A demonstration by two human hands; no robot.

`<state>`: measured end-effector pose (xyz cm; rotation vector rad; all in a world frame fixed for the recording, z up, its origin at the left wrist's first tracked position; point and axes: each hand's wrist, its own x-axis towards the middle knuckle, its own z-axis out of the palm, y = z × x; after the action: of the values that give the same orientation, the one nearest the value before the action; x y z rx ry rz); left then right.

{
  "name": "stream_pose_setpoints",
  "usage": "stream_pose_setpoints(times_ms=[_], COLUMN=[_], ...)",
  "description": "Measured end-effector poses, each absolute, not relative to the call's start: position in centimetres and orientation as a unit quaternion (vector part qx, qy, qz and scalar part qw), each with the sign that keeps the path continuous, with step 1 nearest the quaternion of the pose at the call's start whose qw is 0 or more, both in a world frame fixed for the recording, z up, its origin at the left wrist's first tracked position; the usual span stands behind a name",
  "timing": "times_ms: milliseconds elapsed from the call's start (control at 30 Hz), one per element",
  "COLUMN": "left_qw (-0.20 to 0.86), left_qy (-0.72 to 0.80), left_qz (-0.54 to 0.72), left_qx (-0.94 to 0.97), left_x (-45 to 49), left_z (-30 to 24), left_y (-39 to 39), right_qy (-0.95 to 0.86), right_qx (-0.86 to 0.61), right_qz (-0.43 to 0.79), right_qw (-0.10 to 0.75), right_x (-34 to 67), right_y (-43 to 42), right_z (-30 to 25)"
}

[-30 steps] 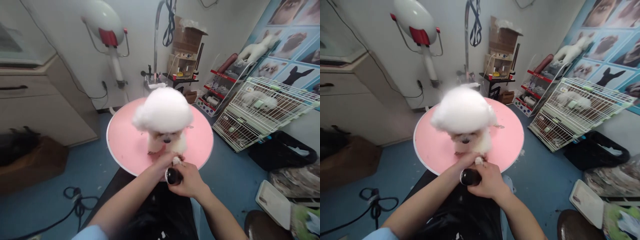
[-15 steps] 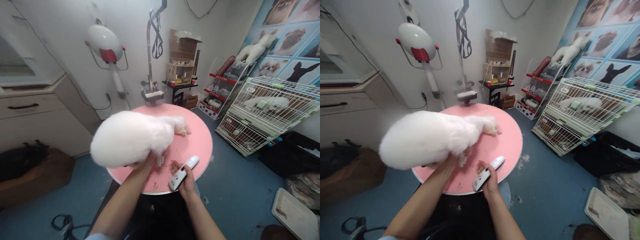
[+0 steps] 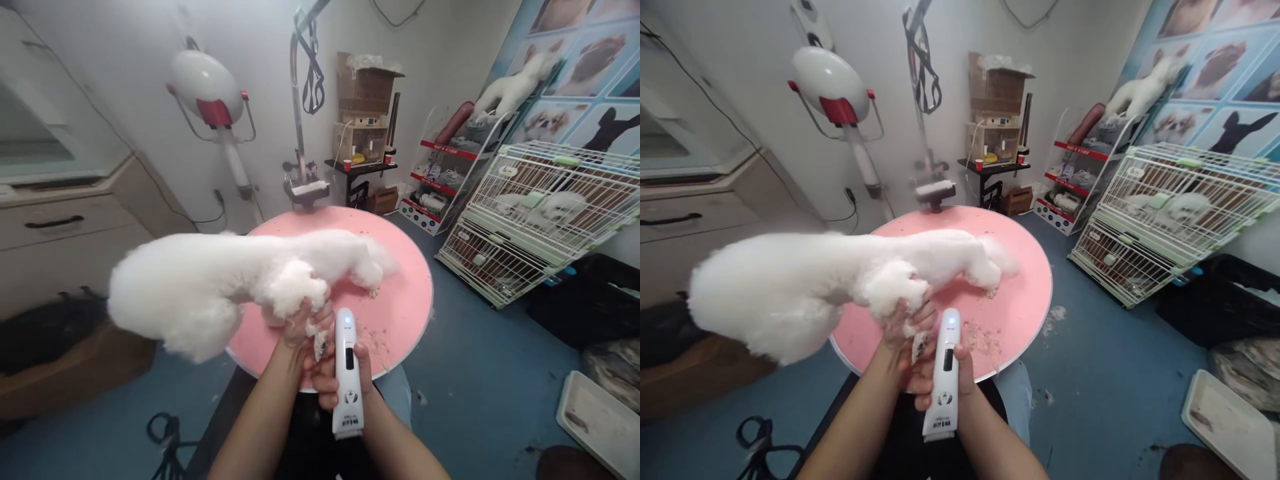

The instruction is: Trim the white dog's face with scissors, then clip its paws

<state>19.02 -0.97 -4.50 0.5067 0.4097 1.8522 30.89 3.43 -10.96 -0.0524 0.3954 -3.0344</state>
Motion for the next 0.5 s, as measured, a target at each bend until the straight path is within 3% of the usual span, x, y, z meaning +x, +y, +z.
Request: stream_pose_setpoints(times_ms=[167, 400, 500], left_qw=[0.537, 0.566, 0.566], left_qy=[0.182, 0.297, 0.338], left_qz=[0.801, 0.740, 0.729], left_qx=[0.191, 0.207, 0.185], left_x=[18.2, 18.9, 19.5], left_z=[-4.6, -10.4, -10.1], left_y=[-1.1, -3.5, -3.7], right_qy=[0.108, 0.248, 0.321], right_qx=[-0.017, 0.028, 0.054], right_qz=[-0.994, -0.957, -0.930], right_qw=[-0.023, -0.146, -0.169], right_x=[29.2, 28.1, 28.7], right_y=[3.1, 3.4, 3.5], right_z=[-9.2, -8.5, -9.3])
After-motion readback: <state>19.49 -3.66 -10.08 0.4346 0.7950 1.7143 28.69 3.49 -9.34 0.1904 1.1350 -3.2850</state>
